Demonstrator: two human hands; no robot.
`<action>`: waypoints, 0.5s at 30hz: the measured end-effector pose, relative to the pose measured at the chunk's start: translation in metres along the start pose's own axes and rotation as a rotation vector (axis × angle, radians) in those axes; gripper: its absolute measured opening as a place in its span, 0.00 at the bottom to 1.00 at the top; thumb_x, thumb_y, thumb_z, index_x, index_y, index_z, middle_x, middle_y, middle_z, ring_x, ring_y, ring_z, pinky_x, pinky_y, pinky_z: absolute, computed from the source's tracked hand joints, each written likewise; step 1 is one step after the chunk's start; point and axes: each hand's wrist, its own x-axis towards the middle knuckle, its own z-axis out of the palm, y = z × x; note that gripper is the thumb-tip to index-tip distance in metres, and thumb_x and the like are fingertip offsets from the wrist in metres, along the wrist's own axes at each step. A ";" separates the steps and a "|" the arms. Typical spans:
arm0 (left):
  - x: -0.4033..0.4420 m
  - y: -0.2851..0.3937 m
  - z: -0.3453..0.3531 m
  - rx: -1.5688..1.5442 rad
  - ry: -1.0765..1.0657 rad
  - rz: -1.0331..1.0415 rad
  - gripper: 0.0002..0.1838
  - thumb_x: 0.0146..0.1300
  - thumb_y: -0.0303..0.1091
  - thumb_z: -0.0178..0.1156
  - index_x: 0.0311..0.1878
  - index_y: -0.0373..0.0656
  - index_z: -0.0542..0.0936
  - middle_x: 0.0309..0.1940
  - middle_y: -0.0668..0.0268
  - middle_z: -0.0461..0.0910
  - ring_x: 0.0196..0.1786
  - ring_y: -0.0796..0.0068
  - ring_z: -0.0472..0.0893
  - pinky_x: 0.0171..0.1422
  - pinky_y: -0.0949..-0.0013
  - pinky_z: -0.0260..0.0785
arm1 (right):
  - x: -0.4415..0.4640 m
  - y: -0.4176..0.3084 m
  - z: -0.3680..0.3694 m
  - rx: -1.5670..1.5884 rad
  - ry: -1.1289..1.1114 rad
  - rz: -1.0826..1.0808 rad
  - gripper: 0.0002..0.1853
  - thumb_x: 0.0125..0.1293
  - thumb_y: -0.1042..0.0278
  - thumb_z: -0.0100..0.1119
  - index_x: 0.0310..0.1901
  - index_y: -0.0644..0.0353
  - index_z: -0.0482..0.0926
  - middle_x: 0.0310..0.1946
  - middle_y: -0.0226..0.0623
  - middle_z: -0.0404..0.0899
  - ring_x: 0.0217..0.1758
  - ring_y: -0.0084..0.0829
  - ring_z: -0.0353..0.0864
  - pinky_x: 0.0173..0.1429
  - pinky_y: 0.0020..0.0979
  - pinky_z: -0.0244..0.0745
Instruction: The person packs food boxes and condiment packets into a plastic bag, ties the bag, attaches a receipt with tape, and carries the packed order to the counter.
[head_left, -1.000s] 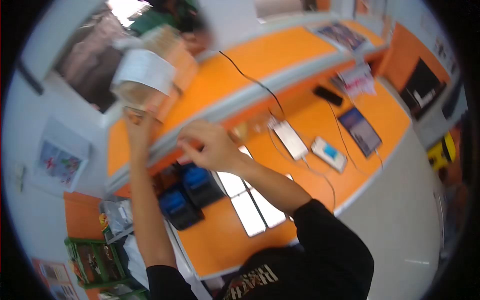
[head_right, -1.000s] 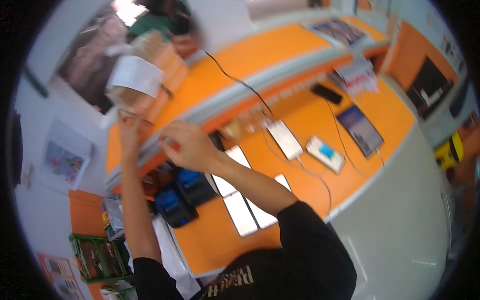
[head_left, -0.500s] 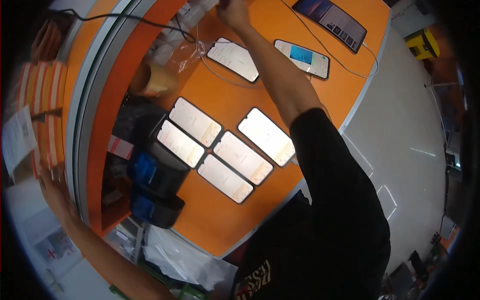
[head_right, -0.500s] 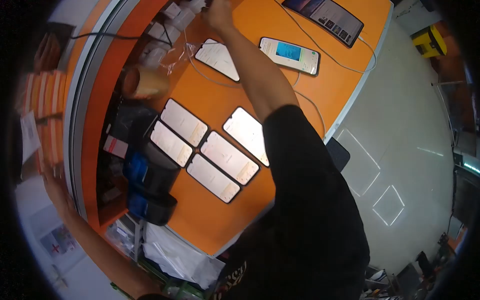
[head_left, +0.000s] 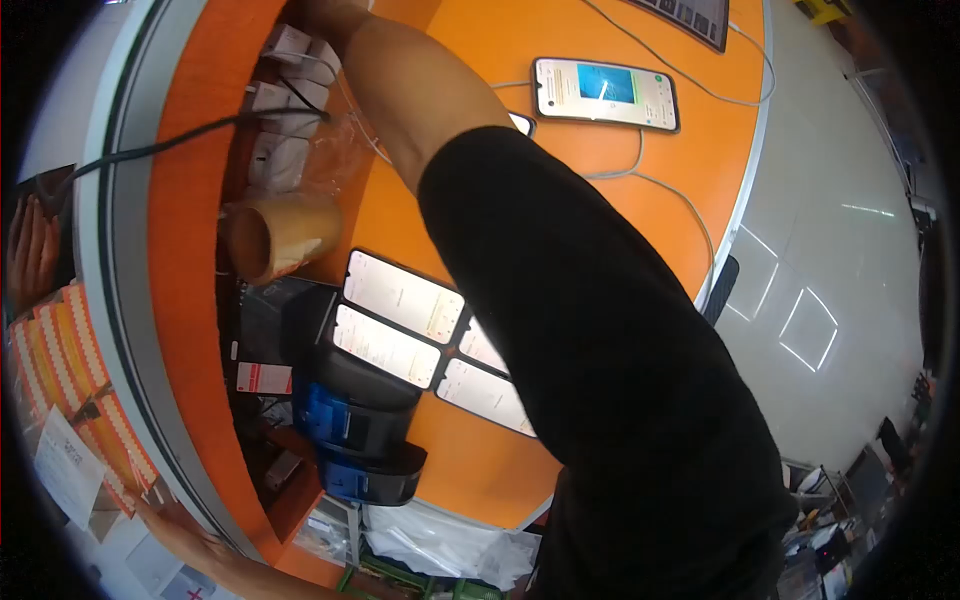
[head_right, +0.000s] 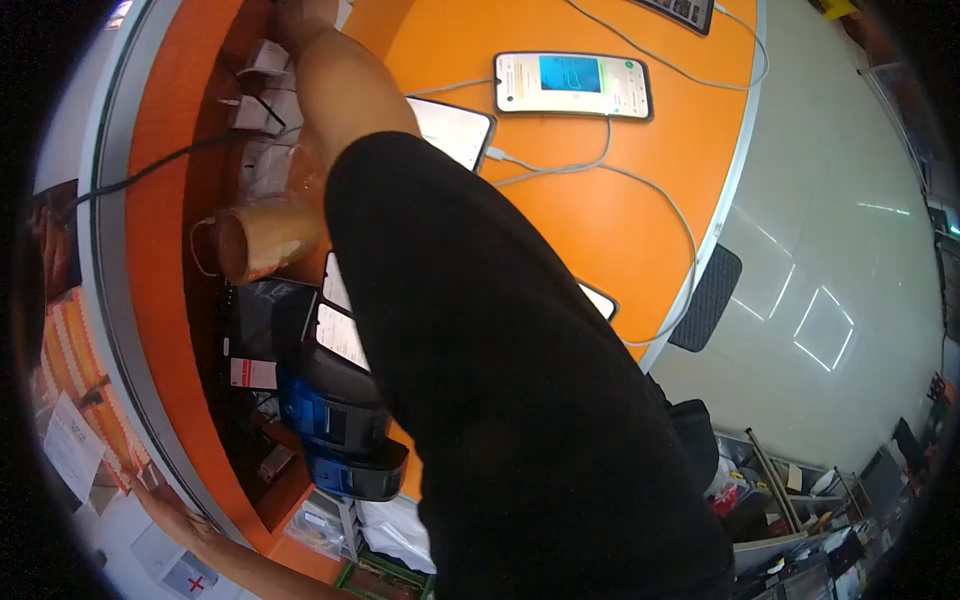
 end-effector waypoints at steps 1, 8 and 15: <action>0.004 -0.004 -0.003 -0.002 0.000 -0.013 0.39 0.78 0.49 0.53 0.79 0.33 0.54 0.79 0.51 0.56 0.80 0.59 0.58 0.86 0.52 0.48 | 0.000 0.005 0.010 -0.010 0.154 -0.034 0.19 0.69 0.64 0.55 0.58 0.63 0.79 0.53 0.54 0.83 0.57 0.46 0.84 0.55 0.40 0.81; 0.006 -0.010 -0.007 -0.172 -0.028 -0.056 0.36 0.77 0.48 0.56 0.78 0.36 0.59 0.76 0.51 0.62 0.77 0.57 0.64 0.82 0.54 0.58 | -0.057 0.012 -0.053 0.458 0.550 -0.573 0.14 0.62 0.71 0.61 0.49 0.64 0.80 0.44 0.58 0.82 0.51 0.56 0.81 0.55 0.49 0.78; 0.004 -0.009 -0.010 -0.251 -0.060 -0.197 0.41 0.72 0.51 0.64 0.77 0.37 0.58 0.72 0.52 0.66 0.72 0.56 0.70 0.75 0.57 0.67 | -0.261 0.081 -0.246 0.764 -0.053 0.007 0.25 0.65 0.69 0.69 0.59 0.70 0.70 0.47 0.45 0.82 0.53 0.30 0.85 0.52 0.31 0.81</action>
